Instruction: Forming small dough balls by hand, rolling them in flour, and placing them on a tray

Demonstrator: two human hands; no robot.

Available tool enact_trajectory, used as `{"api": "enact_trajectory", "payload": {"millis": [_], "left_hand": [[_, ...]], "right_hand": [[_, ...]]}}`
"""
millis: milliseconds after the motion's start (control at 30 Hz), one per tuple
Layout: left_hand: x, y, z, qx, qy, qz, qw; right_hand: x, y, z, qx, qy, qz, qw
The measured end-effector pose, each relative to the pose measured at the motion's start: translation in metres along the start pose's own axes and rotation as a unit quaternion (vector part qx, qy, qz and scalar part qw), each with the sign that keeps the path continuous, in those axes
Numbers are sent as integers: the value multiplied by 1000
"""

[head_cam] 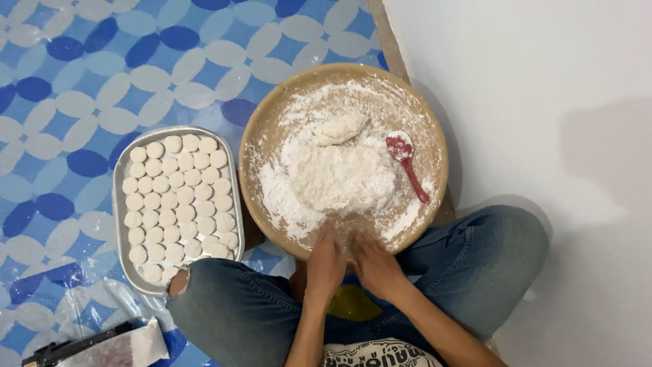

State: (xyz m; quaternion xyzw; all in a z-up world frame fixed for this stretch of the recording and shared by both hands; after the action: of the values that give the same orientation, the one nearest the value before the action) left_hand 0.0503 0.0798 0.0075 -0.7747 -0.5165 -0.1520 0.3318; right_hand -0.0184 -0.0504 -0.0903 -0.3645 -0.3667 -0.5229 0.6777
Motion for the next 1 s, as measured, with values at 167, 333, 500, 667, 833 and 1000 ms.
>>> {"api": "enact_trajectory", "payload": {"millis": [167,333,500,667,833,1000], "left_hand": [[3,-3,-14,22,-14,-24,999],[21,-14,-29,59,-31,-31,997],[39,-28,-52,113,-163,-23,980],[50,-31,-68,74,-381,-9,921],[62,-27,-96,30,-433,-28,901],[70,-7,-99,-32,-490,-67,869]], "right_hand": [[-11,0,-29,-53,-110,-93,988],[-15,8,-31,-91,5,-88,992],[95,15,5,-223,257,-98,935],[191,13,47,-298,545,-127,773],[220,12,69,-184,468,-193,843],[235,21,76,15,276,-363,890]]}}
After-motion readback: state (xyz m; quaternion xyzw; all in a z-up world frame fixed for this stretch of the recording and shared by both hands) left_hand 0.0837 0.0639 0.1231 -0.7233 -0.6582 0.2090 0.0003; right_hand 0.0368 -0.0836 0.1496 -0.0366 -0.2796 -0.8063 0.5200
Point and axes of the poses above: each hand's wrist, its own y-axis towards the middle knuckle, its own x-axis out of the back of the hand, z = x × y, the point moved 2 cm from there along y, towards the middle knuckle, and after that the axes turned 10 degrees about -z, right-handed, at the moved point
